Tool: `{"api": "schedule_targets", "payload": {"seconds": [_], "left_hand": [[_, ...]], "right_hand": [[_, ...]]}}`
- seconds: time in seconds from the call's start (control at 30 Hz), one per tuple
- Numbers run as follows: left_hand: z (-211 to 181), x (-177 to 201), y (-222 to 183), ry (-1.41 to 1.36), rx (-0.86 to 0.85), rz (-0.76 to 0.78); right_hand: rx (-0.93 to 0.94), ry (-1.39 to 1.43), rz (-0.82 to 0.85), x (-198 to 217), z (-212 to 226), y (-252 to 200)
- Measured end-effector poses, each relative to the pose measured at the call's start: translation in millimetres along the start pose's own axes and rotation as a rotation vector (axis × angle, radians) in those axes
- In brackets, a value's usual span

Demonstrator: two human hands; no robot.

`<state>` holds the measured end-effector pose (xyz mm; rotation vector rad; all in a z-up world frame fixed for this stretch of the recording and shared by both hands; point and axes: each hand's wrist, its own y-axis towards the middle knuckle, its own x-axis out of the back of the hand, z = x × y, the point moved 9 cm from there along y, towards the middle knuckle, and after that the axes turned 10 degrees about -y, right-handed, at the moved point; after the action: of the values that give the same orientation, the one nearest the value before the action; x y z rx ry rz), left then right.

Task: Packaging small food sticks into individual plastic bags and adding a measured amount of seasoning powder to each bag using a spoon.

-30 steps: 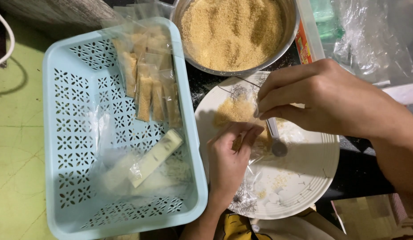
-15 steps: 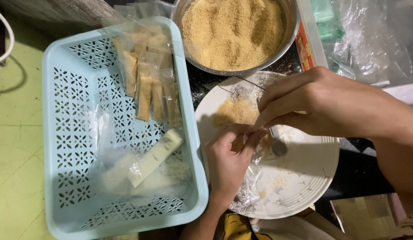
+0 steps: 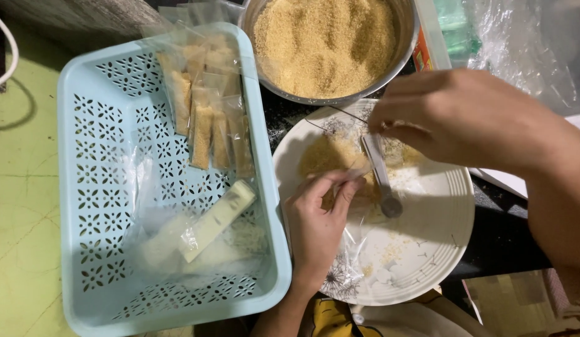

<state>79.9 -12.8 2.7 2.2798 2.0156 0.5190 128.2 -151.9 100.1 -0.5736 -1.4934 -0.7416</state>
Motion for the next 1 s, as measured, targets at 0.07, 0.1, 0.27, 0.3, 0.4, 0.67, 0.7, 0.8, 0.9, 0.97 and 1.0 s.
{"api": "schedule_targets", "payload": {"seconds": [0.07,0.1,0.27,0.3,0.4,0.67,0.7,0.8,0.9,0.97,1.0], "left_hand": [[-4,0,1,-0.03,0.003,0.006],[-6,1,2,-0.057,0.008,0.011],[-1,0,0,-0.126,0.021,-0.008],[1,3,0,-0.139,0.046,-0.043],[-7,6,2,-0.184,0.038,-0.043],[-17,13,4,-0.138,-0.034,-0.076],[-15,13,3,-0.145,-0.033,-0.086],[-12,12,1,-0.166,-0.042,-0.097],[-19,16,1,-0.199,-0.041,-0.112],[-19,16,1,-0.206,-0.048,-0.117],[-20,16,1,-0.213,-0.056,-0.123]], "right_hand": [[-0.057,0.04,0.309,-47,-5,-5],[-0.113,0.08,0.616,-82,-8,-17],[-0.103,-0.087,0.795,-112,9,-8],[-0.05,-0.214,0.738,-116,10,-4],[-0.014,-0.248,0.731,-93,15,1],[0.002,-0.241,0.294,-56,-5,-15],[-0.022,-0.244,0.262,-49,-6,-15],[-0.071,-0.258,0.378,-58,-16,-21],[0.015,-0.225,0.322,-64,-11,-17],[0.002,-0.16,0.391,-70,-5,-11],[-0.01,-0.094,0.457,-76,-2,-10]]}}
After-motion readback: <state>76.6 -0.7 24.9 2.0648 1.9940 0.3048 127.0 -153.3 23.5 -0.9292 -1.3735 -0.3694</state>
